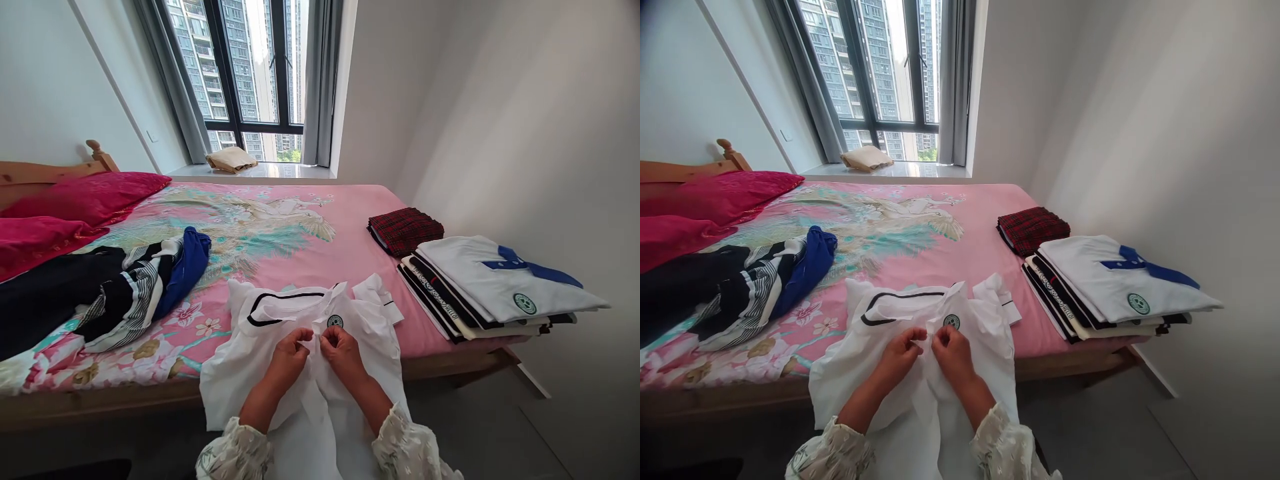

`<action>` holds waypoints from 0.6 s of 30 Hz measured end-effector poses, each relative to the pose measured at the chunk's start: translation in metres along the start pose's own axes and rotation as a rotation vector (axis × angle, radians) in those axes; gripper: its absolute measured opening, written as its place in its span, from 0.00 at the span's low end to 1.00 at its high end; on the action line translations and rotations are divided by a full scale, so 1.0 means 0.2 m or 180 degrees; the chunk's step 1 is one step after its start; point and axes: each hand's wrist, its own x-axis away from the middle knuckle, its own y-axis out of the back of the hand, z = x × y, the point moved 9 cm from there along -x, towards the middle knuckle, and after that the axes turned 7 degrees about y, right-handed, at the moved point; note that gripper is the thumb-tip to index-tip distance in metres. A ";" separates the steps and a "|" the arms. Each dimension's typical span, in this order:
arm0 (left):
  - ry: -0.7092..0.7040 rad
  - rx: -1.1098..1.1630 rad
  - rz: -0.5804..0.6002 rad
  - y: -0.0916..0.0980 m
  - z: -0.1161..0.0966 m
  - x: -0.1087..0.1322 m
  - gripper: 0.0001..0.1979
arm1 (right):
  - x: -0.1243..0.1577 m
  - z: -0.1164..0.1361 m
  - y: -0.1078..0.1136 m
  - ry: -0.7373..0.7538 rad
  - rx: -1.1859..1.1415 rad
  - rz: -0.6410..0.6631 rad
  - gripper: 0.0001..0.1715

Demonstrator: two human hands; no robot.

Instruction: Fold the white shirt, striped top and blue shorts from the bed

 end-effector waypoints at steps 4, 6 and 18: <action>-0.0394 -0.0954 0.0058 0.00 -0.04 0.03 0.17 | 0.00 -0.04 -0.01 0.0007 -0.0028 -0.0026 0.10; -0.0493 -0.1384 0.0101 0.02 -0.06 0.03 0.14 | 0.00 -0.05 -0.02 0.0018 -0.0042 -0.0009 0.11; -0.1137 -0.2277 0.0347 0.12 -0.24 0.10 0.13 | -0.02 0.03 -0.13 0.0185 -0.0145 0.0569 0.07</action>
